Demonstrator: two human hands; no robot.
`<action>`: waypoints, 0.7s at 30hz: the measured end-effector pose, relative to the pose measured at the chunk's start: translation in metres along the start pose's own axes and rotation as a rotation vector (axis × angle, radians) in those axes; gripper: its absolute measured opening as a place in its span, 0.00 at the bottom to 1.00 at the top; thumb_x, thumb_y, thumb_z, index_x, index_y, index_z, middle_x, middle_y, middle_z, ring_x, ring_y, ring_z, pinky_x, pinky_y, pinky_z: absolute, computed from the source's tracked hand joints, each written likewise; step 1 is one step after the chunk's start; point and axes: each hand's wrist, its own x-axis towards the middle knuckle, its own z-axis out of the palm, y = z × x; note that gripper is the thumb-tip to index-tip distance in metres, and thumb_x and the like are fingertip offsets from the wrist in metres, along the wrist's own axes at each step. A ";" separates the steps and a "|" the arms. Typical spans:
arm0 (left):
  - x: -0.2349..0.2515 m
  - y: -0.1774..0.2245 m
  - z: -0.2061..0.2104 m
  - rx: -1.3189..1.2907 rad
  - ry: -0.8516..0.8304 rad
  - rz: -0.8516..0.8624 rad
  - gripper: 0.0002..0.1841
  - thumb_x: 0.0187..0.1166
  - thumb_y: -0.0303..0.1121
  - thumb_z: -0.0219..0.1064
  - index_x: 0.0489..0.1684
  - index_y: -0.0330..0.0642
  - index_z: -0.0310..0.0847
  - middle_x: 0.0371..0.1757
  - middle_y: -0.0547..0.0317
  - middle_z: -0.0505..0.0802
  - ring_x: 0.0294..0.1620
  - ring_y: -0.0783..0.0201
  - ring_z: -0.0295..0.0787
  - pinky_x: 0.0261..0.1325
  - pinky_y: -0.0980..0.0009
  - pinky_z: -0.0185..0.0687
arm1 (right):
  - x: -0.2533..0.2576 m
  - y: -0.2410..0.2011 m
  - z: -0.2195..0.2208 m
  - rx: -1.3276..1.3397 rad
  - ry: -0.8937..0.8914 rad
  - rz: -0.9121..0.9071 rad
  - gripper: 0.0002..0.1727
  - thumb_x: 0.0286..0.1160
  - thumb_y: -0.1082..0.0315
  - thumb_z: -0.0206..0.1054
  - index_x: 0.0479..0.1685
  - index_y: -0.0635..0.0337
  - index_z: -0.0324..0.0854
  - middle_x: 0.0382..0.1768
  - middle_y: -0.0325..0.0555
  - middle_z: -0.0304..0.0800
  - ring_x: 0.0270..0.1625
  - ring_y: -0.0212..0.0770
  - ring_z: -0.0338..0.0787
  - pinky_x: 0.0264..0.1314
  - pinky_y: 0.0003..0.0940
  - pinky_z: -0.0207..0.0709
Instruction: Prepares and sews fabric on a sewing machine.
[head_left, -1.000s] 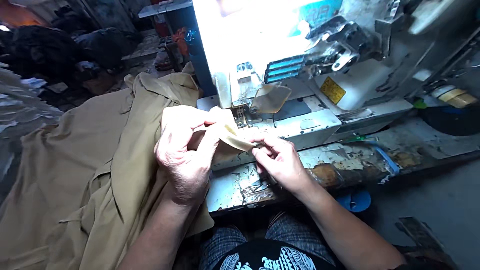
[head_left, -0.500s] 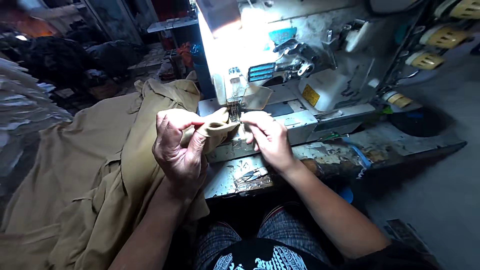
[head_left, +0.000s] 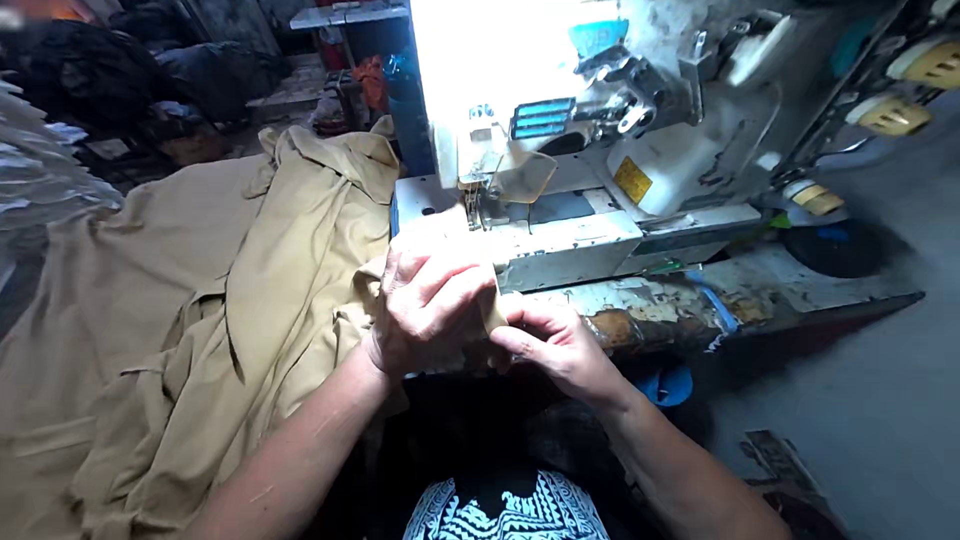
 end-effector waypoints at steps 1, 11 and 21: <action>-0.003 0.003 -0.002 -0.013 -0.017 0.005 0.05 0.83 0.31 0.67 0.42 0.42 0.87 0.47 0.54 0.89 0.59 0.58 0.80 0.70 0.64 0.67 | -0.008 -0.002 0.004 -0.005 -0.002 -0.024 0.07 0.83 0.71 0.64 0.42 0.63 0.87 0.37 0.33 0.92 0.37 0.24 0.92 0.43 0.22 0.89; 0.087 0.016 -0.040 0.111 -1.203 0.046 0.06 0.70 0.39 0.74 0.26 0.51 0.87 0.31 0.62 0.89 0.35 0.55 0.89 0.33 0.52 0.78 | -0.005 0.014 -0.006 -0.393 -0.019 -0.094 0.08 0.78 0.68 0.68 0.40 0.63 0.90 0.41 0.37 0.91 0.47 0.22 0.89 0.55 0.21 0.85; 0.125 -0.051 -0.043 0.263 -1.365 -0.132 0.12 0.71 0.43 0.75 0.20 0.52 0.84 0.19 0.60 0.82 0.26 0.53 0.84 0.25 0.50 0.68 | 0.005 0.057 -0.009 -0.319 0.114 -0.041 0.10 0.79 0.70 0.69 0.37 0.67 0.92 0.33 0.39 0.94 0.32 0.21 0.89 0.40 0.18 0.85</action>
